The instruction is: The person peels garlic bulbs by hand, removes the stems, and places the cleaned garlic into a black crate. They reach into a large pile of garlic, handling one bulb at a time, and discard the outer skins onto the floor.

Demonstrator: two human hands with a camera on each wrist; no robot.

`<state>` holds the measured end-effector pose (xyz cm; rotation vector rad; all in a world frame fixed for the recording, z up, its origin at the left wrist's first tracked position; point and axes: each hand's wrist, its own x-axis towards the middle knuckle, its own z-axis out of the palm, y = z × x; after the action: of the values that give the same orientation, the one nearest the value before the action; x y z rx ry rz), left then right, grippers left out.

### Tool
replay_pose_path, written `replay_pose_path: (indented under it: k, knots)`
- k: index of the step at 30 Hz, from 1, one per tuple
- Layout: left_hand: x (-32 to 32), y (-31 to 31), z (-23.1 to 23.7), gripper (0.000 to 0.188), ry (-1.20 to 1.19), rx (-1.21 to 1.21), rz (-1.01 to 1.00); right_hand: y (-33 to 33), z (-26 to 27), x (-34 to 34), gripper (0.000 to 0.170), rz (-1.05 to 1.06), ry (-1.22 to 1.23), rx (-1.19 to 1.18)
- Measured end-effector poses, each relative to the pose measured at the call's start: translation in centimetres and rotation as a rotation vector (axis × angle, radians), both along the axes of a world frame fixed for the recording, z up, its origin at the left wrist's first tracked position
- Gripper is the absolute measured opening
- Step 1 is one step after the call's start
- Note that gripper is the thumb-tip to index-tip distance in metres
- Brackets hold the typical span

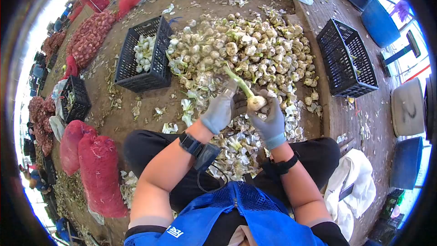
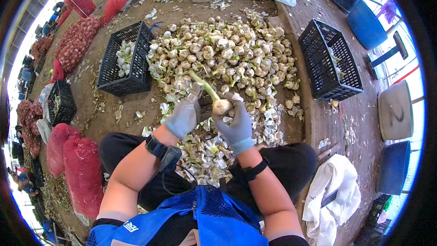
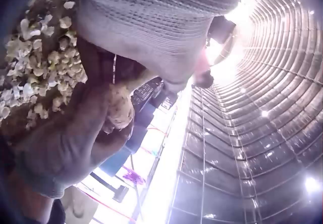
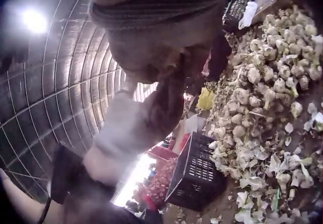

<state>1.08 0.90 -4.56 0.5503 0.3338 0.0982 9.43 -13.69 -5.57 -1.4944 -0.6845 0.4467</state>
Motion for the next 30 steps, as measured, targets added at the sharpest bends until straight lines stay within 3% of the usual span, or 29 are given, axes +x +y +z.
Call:
replay_pose_path:
  k: [1,3,4,9,11,13,15,19,21,22,23,25,26,27,29,30]
  knots:
    - [-0.3,-0.7,0.4,0.038,-0.004,-0.001,-0.005,-0.1,0.1,-0.2,0.056,-0.005,-0.004,-0.001]
    - [-0.8,-2.1,0.8,0.037,0.001,0.433,0.235,-0.1,0.1,-0.4,0.053,-0.025,-0.547,-0.052]
    - [-1.3,-1.8,-0.1,0.035,0.076,0.734,0.244,-0.2,0.3,-0.6,0.052,-0.014,-0.574,-0.044]
    - [-2.3,-3.4,0.9,0.033,0.089,0.687,0.333,-0.7,0.9,-1.4,0.053,-0.024,-0.644,-0.051]
    - [-3.0,-3.2,1.2,0.033,0.199,0.783,0.217,-0.9,1.1,-1.6,0.052,-0.023,-0.679,-0.113]
    - [-2.9,-3.3,0.9,0.031,0.215,0.901,0.219,-1.0,0.7,-1.4,0.051,-0.01,-0.713,-0.105]
    - [-2.8,-4.0,1.2,0.023,0.089,0.909,0.411,-1.1,0.7,-1.5,0.052,-0.063,-0.722,-0.1]
    - [-3.4,-3.1,0.9,0.023,0.119,1.182,0.306,-0.7,0.1,-0.9,0.052,-0.051,-0.752,-0.069]
    - [-3.5,-2.9,1.2,0.034,0.557,1.368,0.002,-0.4,-0.2,-1.0,0.051,0.021,-0.369,0.01]
    - [-2.9,-3.2,-0.7,0.031,0.126,1.204,0.393,-0.4,0.1,-1.1,0.053,0.13,-0.052,0.095]
    - [-3.0,-3.3,-2.5,0.031,0.126,1.202,0.394,-0.4,0.3,-1.1,0.053,0.13,-0.053,0.093]
    - [-2.6,-4.0,-1.2,0.027,0.093,1.117,0.502,-0.4,0.5,-1.1,0.057,0.187,0.303,0.154]
    - [-2.6,-4.4,-0.5,0.029,0.079,0.904,0.473,-0.4,0.5,-0.6,0.054,0.224,0.245,0.121]
    - [-2.7,-4.4,-0.3,0.029,0.079,0.9,0.474,-0.5,0.6,-0.4,0.054,0.224,0.243,0.116]
    - [-3.0,-4.2,-0.4,0.029,0.144,0.971,0.458,-0.8,1.1,0.0,0.046,0.362,0.816,0.275]
    - [-3.0,-3.8,-0.4,0.028,0.12,1.008,0.358,-1.1,1.8,0.3,0.044,0.413,0.965,0.3]
